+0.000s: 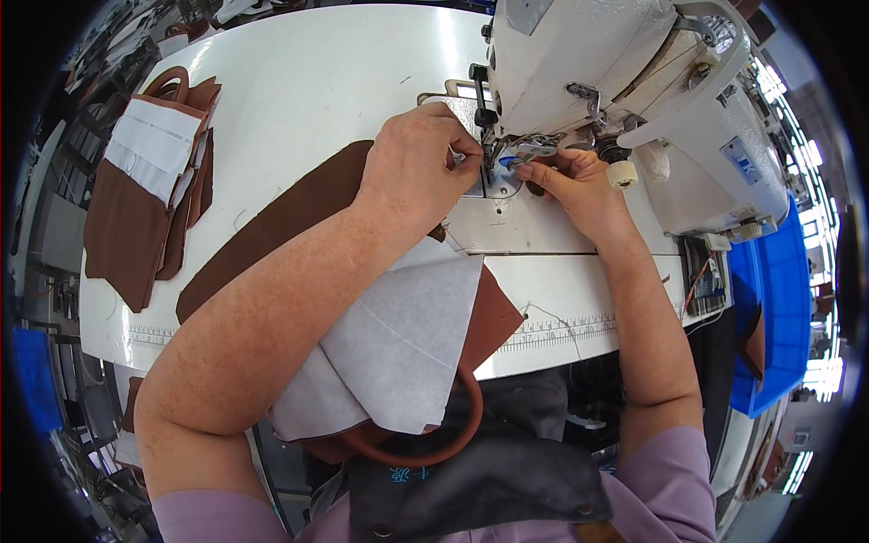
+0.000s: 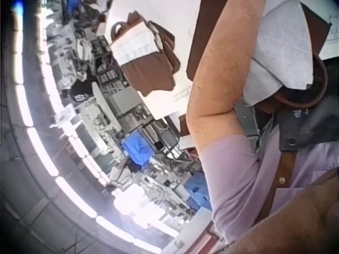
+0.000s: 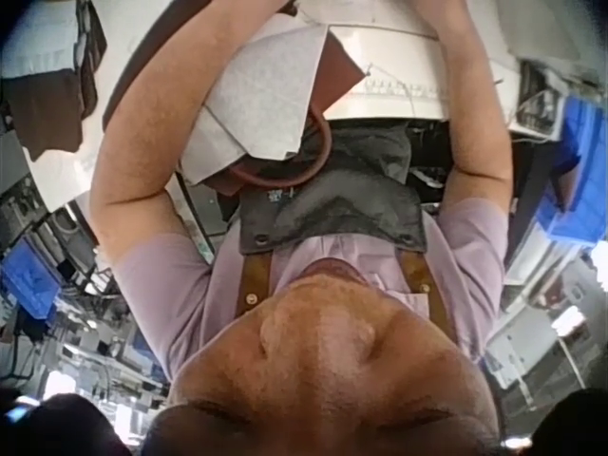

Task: Sewing sections of a brown leather handbag using an industrial sewing machine.

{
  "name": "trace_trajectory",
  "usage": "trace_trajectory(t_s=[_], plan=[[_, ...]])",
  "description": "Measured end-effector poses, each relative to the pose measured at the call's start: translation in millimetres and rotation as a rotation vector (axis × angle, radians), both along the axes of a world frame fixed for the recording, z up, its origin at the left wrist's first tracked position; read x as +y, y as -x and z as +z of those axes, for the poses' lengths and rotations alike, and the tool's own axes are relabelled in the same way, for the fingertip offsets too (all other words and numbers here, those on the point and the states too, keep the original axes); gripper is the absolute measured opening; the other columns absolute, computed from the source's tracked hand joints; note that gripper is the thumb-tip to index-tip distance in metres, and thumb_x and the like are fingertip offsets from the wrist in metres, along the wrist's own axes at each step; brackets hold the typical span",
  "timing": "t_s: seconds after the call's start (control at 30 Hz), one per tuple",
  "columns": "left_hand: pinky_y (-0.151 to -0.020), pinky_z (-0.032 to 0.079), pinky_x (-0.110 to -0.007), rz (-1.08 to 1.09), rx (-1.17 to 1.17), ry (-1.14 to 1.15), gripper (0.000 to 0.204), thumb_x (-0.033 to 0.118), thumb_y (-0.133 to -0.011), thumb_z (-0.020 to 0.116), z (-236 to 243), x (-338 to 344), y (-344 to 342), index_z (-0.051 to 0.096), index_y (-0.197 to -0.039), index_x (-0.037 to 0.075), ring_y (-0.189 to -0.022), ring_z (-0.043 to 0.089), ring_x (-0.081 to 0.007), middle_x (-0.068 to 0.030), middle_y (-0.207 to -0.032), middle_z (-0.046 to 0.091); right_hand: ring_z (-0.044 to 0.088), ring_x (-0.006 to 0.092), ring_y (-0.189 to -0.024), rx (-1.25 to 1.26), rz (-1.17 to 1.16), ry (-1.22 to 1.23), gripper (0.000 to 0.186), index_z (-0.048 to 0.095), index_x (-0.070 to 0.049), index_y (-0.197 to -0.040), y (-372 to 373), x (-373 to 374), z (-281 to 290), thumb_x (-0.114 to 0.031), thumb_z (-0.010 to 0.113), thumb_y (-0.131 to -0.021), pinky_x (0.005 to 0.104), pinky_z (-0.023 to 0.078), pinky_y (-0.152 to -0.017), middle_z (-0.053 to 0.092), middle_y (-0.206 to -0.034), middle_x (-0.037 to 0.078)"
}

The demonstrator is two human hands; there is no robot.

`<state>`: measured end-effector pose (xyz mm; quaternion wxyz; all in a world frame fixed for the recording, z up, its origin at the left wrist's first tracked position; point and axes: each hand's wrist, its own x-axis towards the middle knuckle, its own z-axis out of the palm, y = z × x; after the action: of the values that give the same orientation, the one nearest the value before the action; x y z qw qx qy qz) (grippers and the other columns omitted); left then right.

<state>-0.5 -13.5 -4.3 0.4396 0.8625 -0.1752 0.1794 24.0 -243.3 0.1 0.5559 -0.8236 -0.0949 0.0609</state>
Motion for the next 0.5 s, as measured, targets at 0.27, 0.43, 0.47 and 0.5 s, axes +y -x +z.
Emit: trace_trajectory(t_s=[0.27, 0.43, 0.47, 0.5], plan=[[-0.060, 0.053, -0.026, -0.004, -0.028, 0.006, 0.013, -0.001, -0.073, 0.074, 0.6, -2.5, 1.3, 0.075, -0.086, -0.002, -0.066, 0.066, -0.0139, -0.0070, -0.085, 0.067, 0.066, 0.0089, -0.078, 0.001, -0.003, -0.024, 0.012, 0.068, -0.003, -0.088, 0.8, 1.9, -1.1, -0.010, 0.078, -0.087, 0.0242, 0.050, -0.063, 0.074, -0.089, 0.004], [-0.058, 0.053, -0.025, 0.023, -0.056, -0.010, 0.012, -0.001, -0.073, 0.075, -0.1, -3.3, 1.4, 0.075, -0.085, -0.002, -0.063, 0.065, -0.0132, -0.0074, -0.083, 0.066, 0.066, 0.0085, -0.078, 0.002, 0.004, -0.017, 0.013, 0.068, -0.004, -0.088, 0.4, 2.3, -0.8, -0.010, 0.079, -0.086, 0.0241, 0.050, -0.062, 0.074, -0.088, 0.003], [-0.058, 0.053, -0.025, 0.022, -0.055, -0.010, 0.012, -0.001, -0.073, 0.075, 0.3, -3.4, 1.6, 0.075, -0.085, -0.002, -0.063, 0.065, -0.0132, -0.0074, -0.083, 0.066, 0.066, 0.0085, -0.078, 0.006, -0.003, -0.017, 0.013, 0.068, -0.004, -0.088, 0.3, 2.1, -1.1, -0.010, 0.080, -0.086, 0.0239, 0.050, -0.062, 0.073, -0.088, 0.003], [-0.058, 0.052, -0.025, 0.014, -0.049, -0.001, 0.012, -0.001, -0.073, 0.075, 0.2, -3.3, 1.7, 0.075, -0.085, -0.002, -0.063, 0.065, -0.0130, -0.0072, -0.082, 0.066, 0.066, 0.0084, -0.078, 0.010, -0.009, -0.018, 0.014, 0.068, -0.004, -0.088, 0.3, 2.1, -1.5, -0.011, 0.080, -0.086, 0.0238, 0.050, -0.062, 0.073, -0.088, 0.002]])
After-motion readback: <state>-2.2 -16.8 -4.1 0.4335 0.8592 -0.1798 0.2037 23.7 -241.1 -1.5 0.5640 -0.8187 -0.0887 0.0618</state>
